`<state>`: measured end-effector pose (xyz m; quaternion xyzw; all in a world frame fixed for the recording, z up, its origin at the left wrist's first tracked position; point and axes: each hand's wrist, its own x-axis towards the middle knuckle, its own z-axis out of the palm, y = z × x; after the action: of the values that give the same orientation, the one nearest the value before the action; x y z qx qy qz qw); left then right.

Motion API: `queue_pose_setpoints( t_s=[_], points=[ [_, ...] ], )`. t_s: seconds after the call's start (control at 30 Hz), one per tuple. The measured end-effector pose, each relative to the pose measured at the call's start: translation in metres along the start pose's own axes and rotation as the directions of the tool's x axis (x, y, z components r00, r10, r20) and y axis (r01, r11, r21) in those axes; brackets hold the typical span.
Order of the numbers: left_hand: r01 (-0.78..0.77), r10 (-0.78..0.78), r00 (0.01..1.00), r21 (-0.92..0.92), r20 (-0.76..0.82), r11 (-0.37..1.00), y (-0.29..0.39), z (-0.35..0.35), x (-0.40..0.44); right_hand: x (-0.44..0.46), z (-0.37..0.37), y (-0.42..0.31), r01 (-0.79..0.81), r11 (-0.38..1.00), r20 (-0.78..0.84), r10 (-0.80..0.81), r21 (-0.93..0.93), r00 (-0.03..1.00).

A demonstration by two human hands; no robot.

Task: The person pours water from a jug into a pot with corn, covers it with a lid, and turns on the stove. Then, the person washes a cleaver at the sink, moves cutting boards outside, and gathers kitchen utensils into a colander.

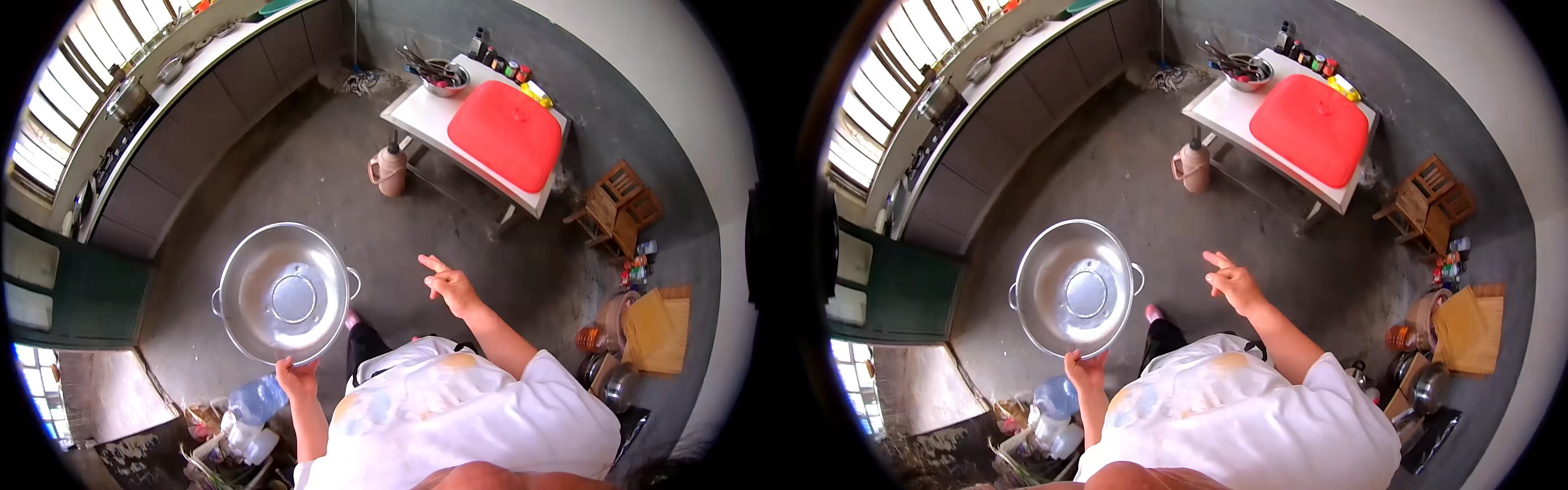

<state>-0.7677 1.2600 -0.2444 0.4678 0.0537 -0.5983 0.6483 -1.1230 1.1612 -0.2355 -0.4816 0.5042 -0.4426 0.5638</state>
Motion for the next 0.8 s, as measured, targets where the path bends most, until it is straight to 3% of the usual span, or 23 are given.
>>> queue_pose_setpoints(
  t_s=[0.03,0.1,0.13,0.17,0.23,0.27,0.33,0.43,0.5,0.57,0.67,0.73,0.8],
  points=[
    [-0.025,0.024,0.998,0.013,0.050,1.000,0.007,0.009,0.024,0.026,0.002,0.003,0.090,0.996,0.030,-0.089,-0.030,0.996],
    [-0.042,0.039,0.997,0.031,0.068,0.999,0.024,0.038,0.069,0.068,0.014,-0.009,-0.081,0.997,0.001,0.081,0.001,0.997],
    [-0.054,0.050,0.996,0.052,0.074,0.997,0.035,0.050,0.086,0.080,0.014,-0.025,-0.317,0.934,0.045,0.314,0.166,0.948],
    [-0.061,0.055,0.995,0.071,0.083,0.996,0.047,0.066,0.106,0.094,0.019,-0.017,-0.297,0.921,-0.121,0.335,0.253,0.934],
    [-0.012,0.001,0.996,0.122,0.085,0.993,0.069,0.104,0.153,0.119,0.015,-0.008,-0.386,0.836,-0.162,0.475,0.389,0.865],
    [0.007,-0.027,0.993,0.161,0.119,0.987,0.081,0.135,0.171,0.130,0.011,0.000,-0.379,0.836,-0.181,0.476,0.397,0.861],
    [0.052,-0.099,0.979,0.249,0.180,0.967,0.101,0.174,0.219,0.144,0.014,0.014,-0.353,0.918,-0.359,0.396,0.181,0.845],
    [0.067,-0.165,0.946,0.332,0.277,0.941,0.114,0.231,0.294,0.171,0.018,0.005,-0.348,0.906,-0.503,0.423,0.241,0.754],
    [0.078,-0.199,0.932,0.371,0.301,0.925,0.114,0.269,0.342,0.201,0.019,-0.005,-0.310,0.844,-0.501,0.515,0.437,0.696],
    [0.108,-0.241,0.915,0.379,0.325,0.919,0.107,0.300,0.387,0.240,0.015,0.006,-0.311,0.837,-0.521,0.529,0.451,0.669],
    [0.135,-0.265,0.912,0.381,0.312,0.915,0.097,0.368,0.414,0.317,0.001,0.018,-0.304,0.794,-0.416,0.552,0.526,0.723],
    [0.167,-0.258,0.946,0.383,0.198,0.909,0.103,0.398,0.437,0.379,-0.003,0.006,-0.237,0.824,-0.388,0.470,0.514,0.793],
    [0.200,-0.289,0.940,0.389,0.184,0.899,0.117,0.419,0.468,0.444,-0.010,-0.019,-0.181,0.852,-0.370,0.393,0.492,0.842]
  ],
)
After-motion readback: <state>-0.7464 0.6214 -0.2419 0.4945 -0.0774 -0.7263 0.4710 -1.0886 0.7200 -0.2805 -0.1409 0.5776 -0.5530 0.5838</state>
